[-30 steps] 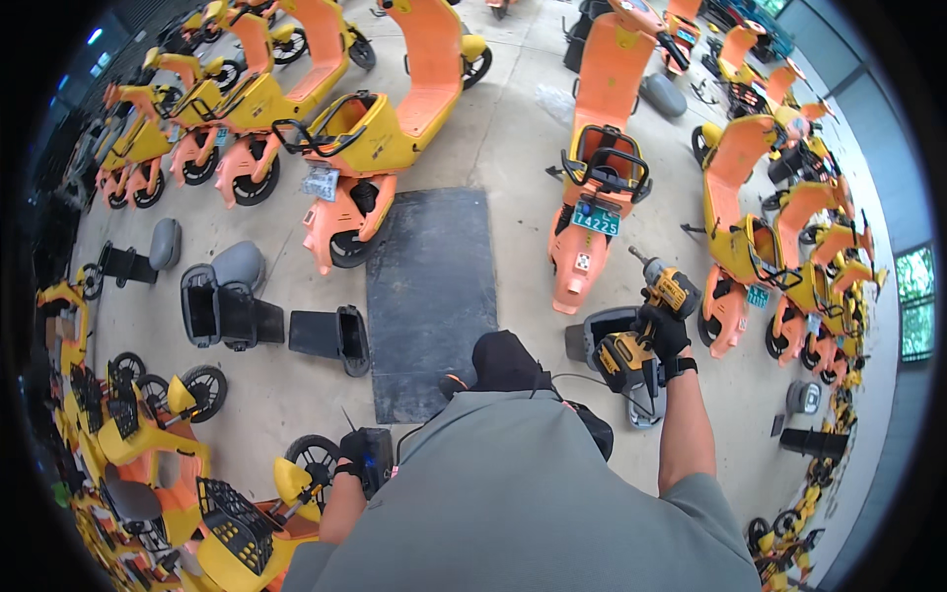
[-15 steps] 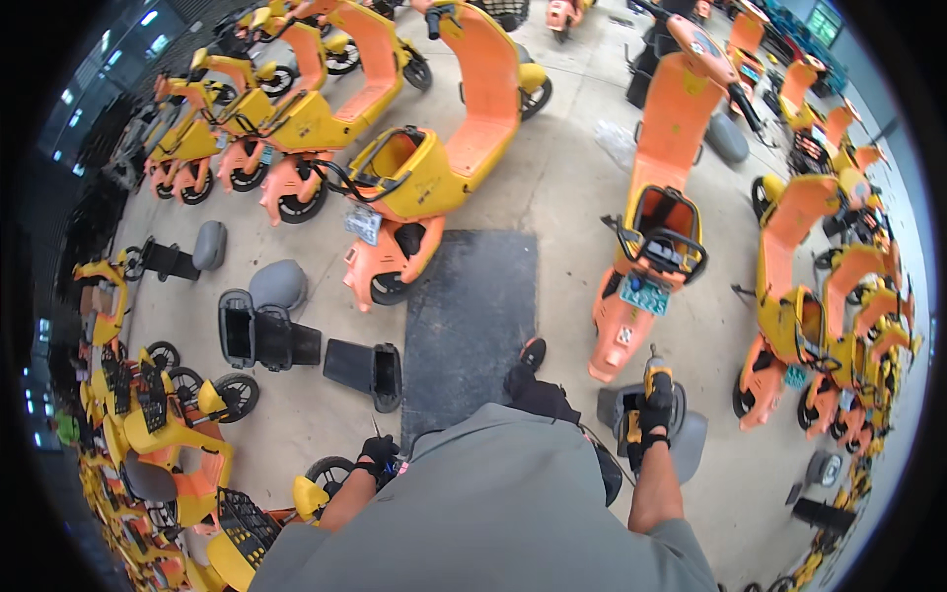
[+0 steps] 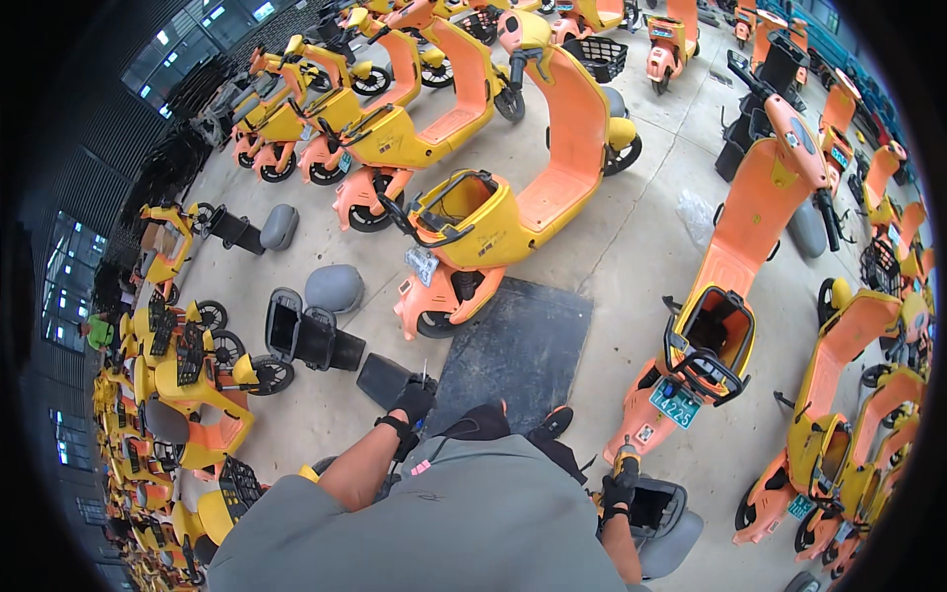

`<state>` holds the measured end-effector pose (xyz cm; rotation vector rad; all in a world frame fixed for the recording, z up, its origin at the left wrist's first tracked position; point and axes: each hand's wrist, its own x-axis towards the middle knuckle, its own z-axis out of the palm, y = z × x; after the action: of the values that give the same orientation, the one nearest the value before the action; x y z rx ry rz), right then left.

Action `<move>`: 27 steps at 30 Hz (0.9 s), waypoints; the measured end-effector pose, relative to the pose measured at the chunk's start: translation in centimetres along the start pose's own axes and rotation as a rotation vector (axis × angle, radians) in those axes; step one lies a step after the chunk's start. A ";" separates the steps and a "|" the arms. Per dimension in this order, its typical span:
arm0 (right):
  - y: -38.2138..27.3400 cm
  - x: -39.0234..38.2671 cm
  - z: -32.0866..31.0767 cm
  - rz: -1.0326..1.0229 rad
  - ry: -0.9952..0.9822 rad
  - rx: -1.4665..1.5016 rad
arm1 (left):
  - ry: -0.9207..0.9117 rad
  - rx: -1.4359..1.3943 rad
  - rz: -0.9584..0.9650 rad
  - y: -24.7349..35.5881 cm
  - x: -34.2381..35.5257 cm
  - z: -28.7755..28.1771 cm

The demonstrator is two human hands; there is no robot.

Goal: The person uses a power drill and a screwdriver to remove and replace components inside the seat compartment of an orange scooter, then uses shears to cut a plastic tie on the rear license plate area.

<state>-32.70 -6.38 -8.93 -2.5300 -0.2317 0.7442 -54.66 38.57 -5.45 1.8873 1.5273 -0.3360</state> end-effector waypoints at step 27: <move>-8.4 -1.9 9.6 0.374 0.249 0.131 | -0.504 0.250 0.519 21.9 28.4 -2.6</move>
<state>-39.76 4.24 -10.91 -2.5346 0.3711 0.5466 -26.78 60.07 -12.73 2.0977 0.6614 -0.7165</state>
